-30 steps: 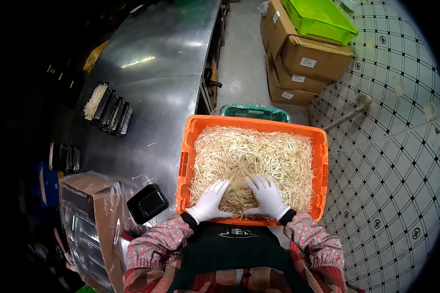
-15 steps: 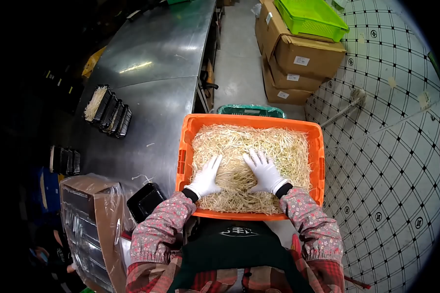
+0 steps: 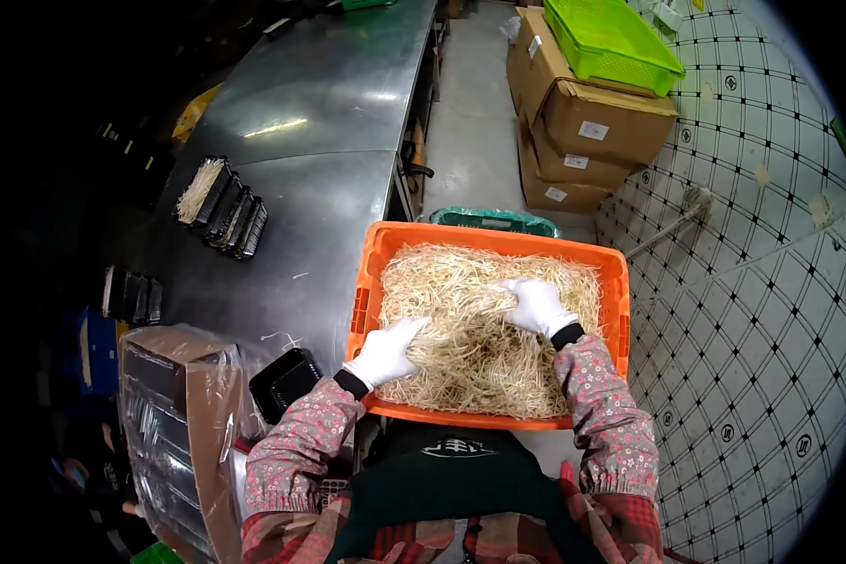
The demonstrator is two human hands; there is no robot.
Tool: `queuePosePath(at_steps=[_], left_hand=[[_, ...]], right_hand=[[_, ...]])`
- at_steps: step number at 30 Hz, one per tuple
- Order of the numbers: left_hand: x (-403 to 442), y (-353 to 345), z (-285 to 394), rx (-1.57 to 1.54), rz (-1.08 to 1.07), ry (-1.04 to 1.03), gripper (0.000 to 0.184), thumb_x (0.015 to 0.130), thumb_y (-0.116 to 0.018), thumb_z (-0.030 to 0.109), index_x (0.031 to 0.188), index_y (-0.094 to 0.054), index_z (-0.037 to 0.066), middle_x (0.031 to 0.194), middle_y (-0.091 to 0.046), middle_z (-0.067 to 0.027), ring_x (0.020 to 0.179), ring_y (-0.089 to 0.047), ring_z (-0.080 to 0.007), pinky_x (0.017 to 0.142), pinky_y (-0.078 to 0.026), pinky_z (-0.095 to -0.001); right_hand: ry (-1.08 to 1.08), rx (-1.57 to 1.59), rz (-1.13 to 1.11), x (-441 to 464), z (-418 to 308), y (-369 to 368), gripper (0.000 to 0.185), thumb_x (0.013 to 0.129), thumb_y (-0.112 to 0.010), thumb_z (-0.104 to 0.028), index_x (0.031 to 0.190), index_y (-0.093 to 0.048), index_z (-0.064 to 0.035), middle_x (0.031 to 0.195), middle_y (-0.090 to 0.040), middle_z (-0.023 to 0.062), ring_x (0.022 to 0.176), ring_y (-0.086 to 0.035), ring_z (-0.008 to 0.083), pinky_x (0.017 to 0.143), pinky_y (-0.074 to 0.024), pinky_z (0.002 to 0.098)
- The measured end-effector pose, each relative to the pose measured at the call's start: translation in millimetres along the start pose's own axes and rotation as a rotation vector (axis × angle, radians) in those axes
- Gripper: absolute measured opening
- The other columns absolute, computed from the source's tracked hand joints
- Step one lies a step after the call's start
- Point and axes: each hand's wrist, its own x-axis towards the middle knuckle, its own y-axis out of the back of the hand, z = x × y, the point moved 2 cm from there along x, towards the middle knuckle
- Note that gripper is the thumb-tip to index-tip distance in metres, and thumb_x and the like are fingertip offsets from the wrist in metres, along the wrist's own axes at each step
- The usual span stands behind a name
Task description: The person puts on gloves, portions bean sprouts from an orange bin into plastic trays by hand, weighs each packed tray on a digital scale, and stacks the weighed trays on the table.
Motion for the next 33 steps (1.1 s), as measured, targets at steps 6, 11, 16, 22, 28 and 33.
queuePosePath(at_steps=[6,11,16,22,28,33], left_hand=[[-3,-21,47,0.208,0.092,-0.342,0.087,0.065,-0.077,0.009,0.147,-0.049,0.018,0.127,-0.062,-0.0058,0.109,-0.065,-0.0267,0.081,-0.058,-0.0357],[24,-7,44,0.035,-0.212,-0.273,0.112,0.067,-0.086,0.047,0.159,-0.03,0.016,0.159,-0.033,-0.0171,0.145,-0.037,-0.0357,0.116,-0.035,-0.0496],[89,-20,23,0.004,-0.019,-0.156,0.118,0.066,-0.089,0.04,0.159,-0.023,0.008,0.159,-0.03,-0.0241,0.146,-0.031,-0.0423,0.116,-0.036,-0.0493],[120,-52,20,0.056,-0.217,0.156,0.097,0.07,-0.084,0.026,0.15,-0.035,0.005,0.138,-0.051,-0.024,0.125,-0.054,-0.0401,0.101,-0.05,-0.0452],[83,-40,5,0.156,-0.068,-0.055,0.057,0.073,-0.076,0.012,0.127,-0.058,0.012,0.11,-0.063,-0.0116,0.105,-0.064,-0.0332,0.085,-0.055,-0.0414],[64,-29,51,0.173,-0.075,-0.205,0.081,0.071,-0.076,0.009,0.146,-0.048,0.016,0.131,-0.056,-0.0128,0.118,-0.057,-0.0306,0.09,-0.054,-0.041]], right_hand=[[-0.067,-0.006,-0.13,20,-27,-9,0.07,0.074,-0.077,-0.029,0.141,-0.058,-0.0185,0.133,-0.064,0.0136,0.117,-0.064,0.0314,0.098,-0.0524,0.0404],[-0.016,-0.194,-0.131,10,-18,-45,0.103,0.067,-0.087,-0.04,0.154,-0.038,-0.0171,0.155,-0.04,0.0191,0.138,-0.045,0.0384,0.105,-0.0462,0.0496],[-0.099,-0.266,-0.204,-12,-10,-41,0.128,0.059,-0.093,-0.047,0.159,-0.022,-0.0098,0.162,-0.028,0.022,0.145,-0.035,0.0408,0.109,-0.0404,0.0552],[0.037,-0.182,0.117,-5,34,-91,0.047,0.081,-0.065,-0.012,0.127,-0.061,-0.0044,0.113,-0.069,0.0172,0.104,-0.067,0.0328,0.09,-0.0547,0.0402],[-0.281,0.156,0.083,-13,56,3,0.038,0.082,-0.07,-0.016,0.119,-0.07,-0.0068,0.108,-0.073,0.0174,0.097,-0.07,0.0351,0.088,-0.0557,0.0411],[-0.164,0.54,-0.149,17,23,-11,0.057,0.081,-0.073,-0.018,0.135,-0.061,-0.0048,0.121,-0.069,0.0216,0.112,-0.066,0.0335,0.1,-0.0504,0.0378]])
